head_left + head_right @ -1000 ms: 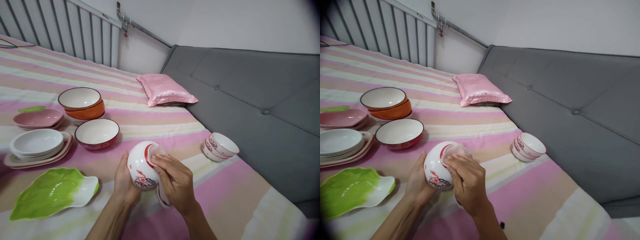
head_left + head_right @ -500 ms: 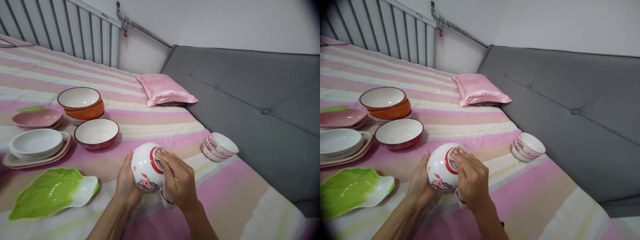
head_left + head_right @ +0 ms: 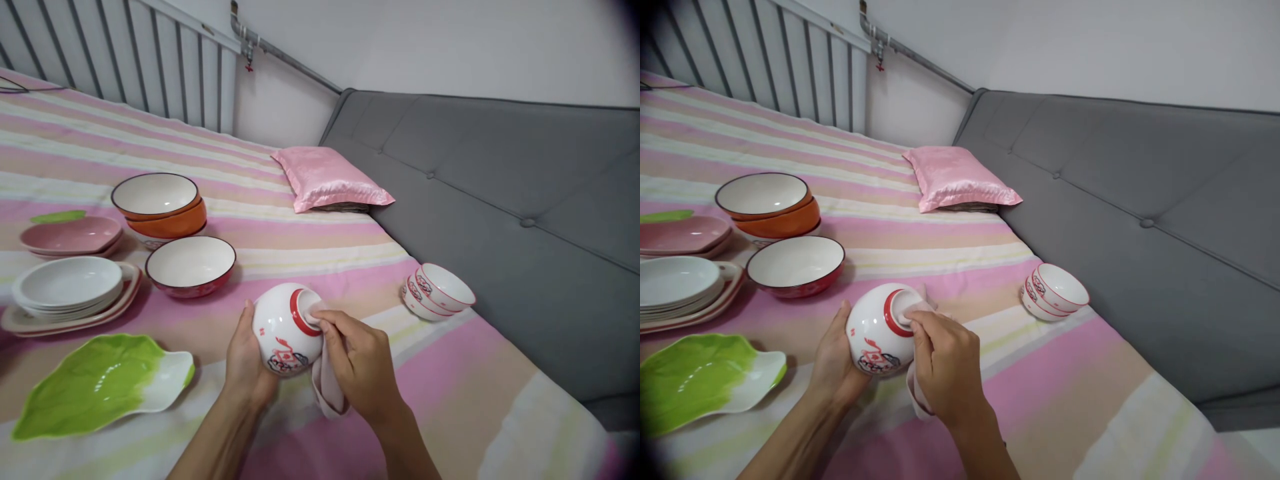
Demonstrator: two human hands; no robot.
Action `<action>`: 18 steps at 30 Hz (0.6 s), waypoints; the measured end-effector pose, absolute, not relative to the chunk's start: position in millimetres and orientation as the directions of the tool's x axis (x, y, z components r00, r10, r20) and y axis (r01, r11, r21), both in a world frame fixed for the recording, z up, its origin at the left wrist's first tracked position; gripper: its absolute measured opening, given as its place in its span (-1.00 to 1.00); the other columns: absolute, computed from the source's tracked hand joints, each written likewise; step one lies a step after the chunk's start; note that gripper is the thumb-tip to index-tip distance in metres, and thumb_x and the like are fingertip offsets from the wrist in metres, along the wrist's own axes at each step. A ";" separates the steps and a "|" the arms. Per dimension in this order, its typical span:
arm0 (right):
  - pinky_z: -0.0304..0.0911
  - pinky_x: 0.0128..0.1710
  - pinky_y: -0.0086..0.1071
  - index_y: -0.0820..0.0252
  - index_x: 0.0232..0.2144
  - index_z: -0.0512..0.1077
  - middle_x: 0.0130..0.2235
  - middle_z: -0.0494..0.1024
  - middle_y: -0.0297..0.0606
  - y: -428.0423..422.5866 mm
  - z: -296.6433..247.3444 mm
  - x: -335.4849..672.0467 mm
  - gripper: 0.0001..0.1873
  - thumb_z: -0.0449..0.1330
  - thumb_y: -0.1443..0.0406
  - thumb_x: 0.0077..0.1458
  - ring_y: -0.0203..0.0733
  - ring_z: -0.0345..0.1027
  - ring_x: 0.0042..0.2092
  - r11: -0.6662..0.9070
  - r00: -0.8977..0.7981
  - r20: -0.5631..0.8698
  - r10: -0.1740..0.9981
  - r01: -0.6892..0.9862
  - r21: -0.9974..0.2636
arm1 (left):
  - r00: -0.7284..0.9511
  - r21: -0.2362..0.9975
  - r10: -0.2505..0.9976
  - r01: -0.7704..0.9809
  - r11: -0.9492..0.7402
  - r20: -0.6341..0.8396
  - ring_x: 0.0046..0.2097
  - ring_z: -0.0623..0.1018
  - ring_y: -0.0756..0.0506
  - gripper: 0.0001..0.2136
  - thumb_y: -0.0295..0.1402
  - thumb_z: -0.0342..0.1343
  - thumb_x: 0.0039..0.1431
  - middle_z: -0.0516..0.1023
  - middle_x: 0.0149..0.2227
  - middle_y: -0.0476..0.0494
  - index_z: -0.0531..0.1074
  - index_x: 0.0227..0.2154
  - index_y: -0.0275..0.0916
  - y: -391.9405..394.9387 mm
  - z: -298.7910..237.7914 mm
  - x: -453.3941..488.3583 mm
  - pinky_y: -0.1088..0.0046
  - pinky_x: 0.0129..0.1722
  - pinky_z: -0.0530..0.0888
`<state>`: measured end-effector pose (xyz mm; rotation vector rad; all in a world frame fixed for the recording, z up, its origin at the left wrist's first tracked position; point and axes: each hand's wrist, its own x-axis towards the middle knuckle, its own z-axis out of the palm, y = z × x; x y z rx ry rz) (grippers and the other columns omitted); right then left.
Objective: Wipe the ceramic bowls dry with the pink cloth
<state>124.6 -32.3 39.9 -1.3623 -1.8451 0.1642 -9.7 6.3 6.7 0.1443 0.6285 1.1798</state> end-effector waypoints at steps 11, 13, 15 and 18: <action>0.26 -0.41 -0.48 0.19 -0.28 0.50 -0.42 0.57 -0.29 -32.7 43.1 126.3 -0.77 0.12 0.19 0.12 -0.26 0.42 -0.38 0.156 0.123 0.181 0.976 0.193 -0.969 | 0.079 0.535 0.906 -0.784 0.314 -0.416 -0.23 0.61 -0.23 -0.56 -0.14 -0.14 0.27 0.61 -0.22 -0.34 0.42 -0.03 -0.37 6.2 14.9 -6.2 0.18 -0.20 0.54; 0.26 -0.38 -0.47 0.19 -0.31 0.49 -0.41 0.56 -0.30 -27.4 39.1 130.6 -0.76 0.16 0.16 0.08 -0.27 0.40 -0.36 0.100 0.259 0.113 0.959 0.060 -0.993 | 0.000 0.583 0.909 -0.767 0.267 -0.417 -0.23 0.61 -0.20 -0.60 -0.17 -0.11 0.27 0.61 -0.21 -0.29 0.42 -0.03 -0.33 5.3 16.5 -5.1 0.24 -0.20 0.54; 0.27 -0.35 -0.47 0.19 -0.32 0.47 -0.39 0.55 -0.31 -21.8 35.2 136.0 -0.76 0.20 0.14 0.03 -0.28 0.39 -0.34 0.080 0.390 0.056 0.919 -0.047 -0.996 | -0.061 0.622 0.913 -0.750 0.225 -0.404 -0.23 0.61 -0.17 -0.63 -0.18 -0.09 0.27 0.61 -0.21 -0.24 0.43 -0.03 -0.30 4.9 17.1 -4.0 0.29 -0.20 0.54; 0.26 -0.37 -0.46 0.19 -0.33 0.46 -0.39 0.54 -0.32 -14.6 29.4 142.2 -0.72 0.24 0.12 -0.04 -0.29 0.38 -0.37 0.085 0.515 0.010 0.857 -0.124 -0.989 | -0.048 0.633 0.922 -0.741 0.225 -0.384 -0.26 0.62 -0.16 -0.63 -0.17 -0.07 0.26 0.62 -0.25 -0.22 0.44 -0.05 -0.29 4.2 16.8 -3.2 0.34 -0.23 0.54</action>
